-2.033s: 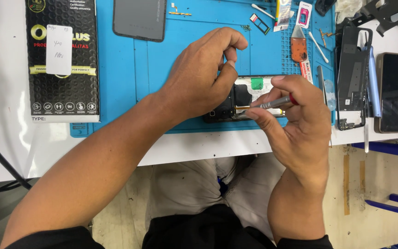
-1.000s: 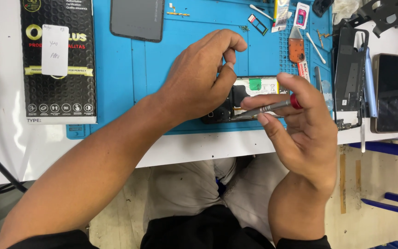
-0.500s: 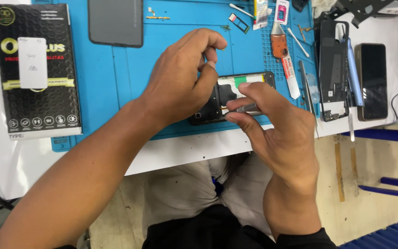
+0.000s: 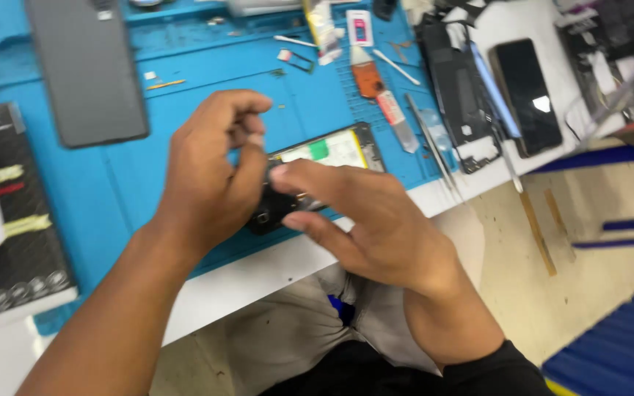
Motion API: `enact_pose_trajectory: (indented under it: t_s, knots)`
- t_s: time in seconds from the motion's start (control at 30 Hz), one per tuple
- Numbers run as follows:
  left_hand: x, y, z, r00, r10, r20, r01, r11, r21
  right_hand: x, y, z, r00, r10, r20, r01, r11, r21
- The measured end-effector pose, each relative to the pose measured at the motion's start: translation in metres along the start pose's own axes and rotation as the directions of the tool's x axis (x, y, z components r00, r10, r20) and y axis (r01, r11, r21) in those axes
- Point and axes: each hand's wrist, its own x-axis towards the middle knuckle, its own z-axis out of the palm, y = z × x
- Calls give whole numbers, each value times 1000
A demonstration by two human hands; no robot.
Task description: Repairing a mobile phone by unscrewing internal components and assembling parts
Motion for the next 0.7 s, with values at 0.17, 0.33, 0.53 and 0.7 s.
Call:
enact_pose_trajectory:
  t_s: [0.17,0.33,0.53,0.7]
  knots:
    - [-6,5,-1,1000,24,3,-24,991,135,-17,4,6,996,94,12,-92,989,-116]
    - [-4,21,12,981,-193,22,191,979,63,-9,-1,9,920,295,257,-217,932,-290]
    - [-18,22,10,972,-207,107,200,977,70,-9,-7,-23,859,382,341,-399,917,-21]
    - [-14,9,-5,952,108,286,-197,932,303,-21,3,-11,907,353,230,-412,857,310]
